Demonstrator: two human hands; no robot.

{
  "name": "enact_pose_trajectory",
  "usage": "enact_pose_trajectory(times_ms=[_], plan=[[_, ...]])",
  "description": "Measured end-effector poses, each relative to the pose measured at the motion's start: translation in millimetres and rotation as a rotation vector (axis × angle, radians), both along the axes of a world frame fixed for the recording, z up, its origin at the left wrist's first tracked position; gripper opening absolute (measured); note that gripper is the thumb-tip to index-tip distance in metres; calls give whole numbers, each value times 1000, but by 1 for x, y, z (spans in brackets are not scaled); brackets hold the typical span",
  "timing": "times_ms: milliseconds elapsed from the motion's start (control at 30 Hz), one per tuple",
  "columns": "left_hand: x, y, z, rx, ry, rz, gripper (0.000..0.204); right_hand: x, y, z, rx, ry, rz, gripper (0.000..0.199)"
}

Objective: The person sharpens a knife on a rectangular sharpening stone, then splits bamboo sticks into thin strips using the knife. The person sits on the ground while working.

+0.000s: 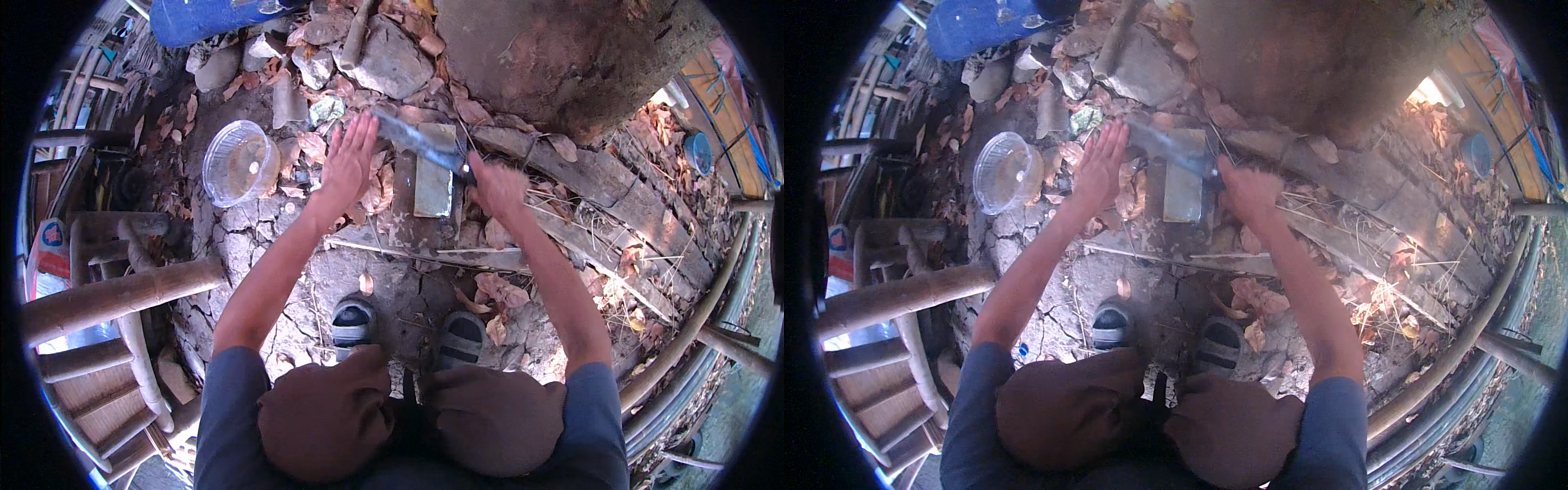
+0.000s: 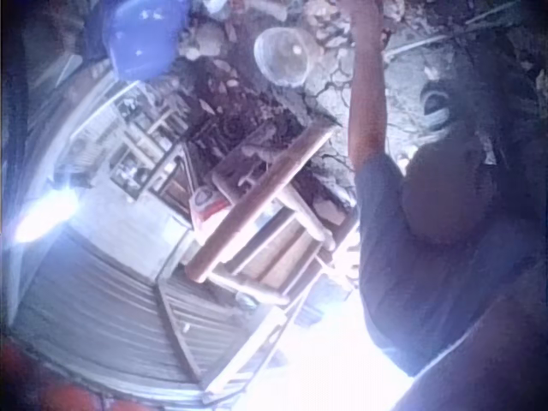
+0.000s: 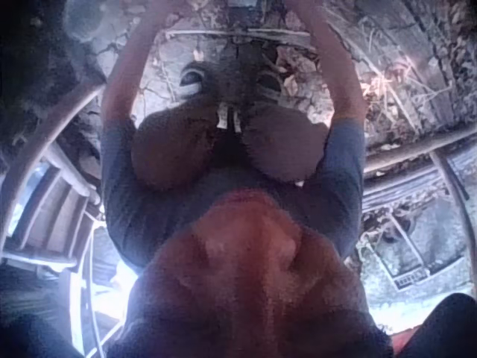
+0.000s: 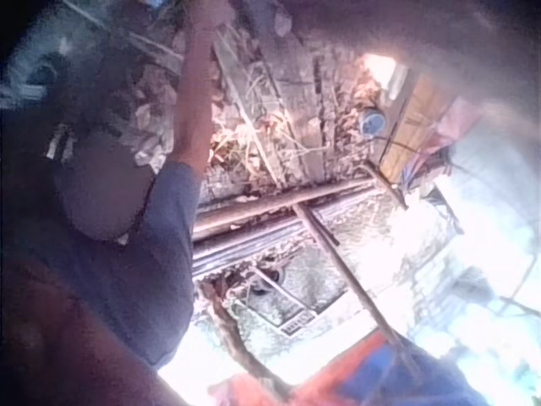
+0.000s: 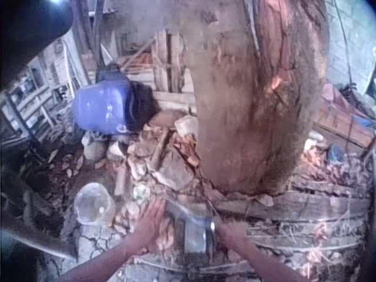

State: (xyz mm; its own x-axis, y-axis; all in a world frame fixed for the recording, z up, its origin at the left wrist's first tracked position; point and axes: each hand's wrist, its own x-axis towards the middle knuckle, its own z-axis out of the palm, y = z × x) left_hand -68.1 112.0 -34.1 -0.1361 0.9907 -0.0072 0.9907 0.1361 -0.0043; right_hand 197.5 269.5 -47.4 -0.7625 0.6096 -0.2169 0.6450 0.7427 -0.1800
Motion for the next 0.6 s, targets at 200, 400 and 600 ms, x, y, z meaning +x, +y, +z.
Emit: enact_pose_trajectory(times_ms=[200,400,600], plan=[[26,-60,0,-186,192,-44,76,22,-25,1,-38,-85,84,55],[17,-70,-10,35,43,-87,85,44,-32,-36,32,-34,188,67],[2,-17,3,75,-28,23,77,-5,11,-2,23,-60,134,72]])
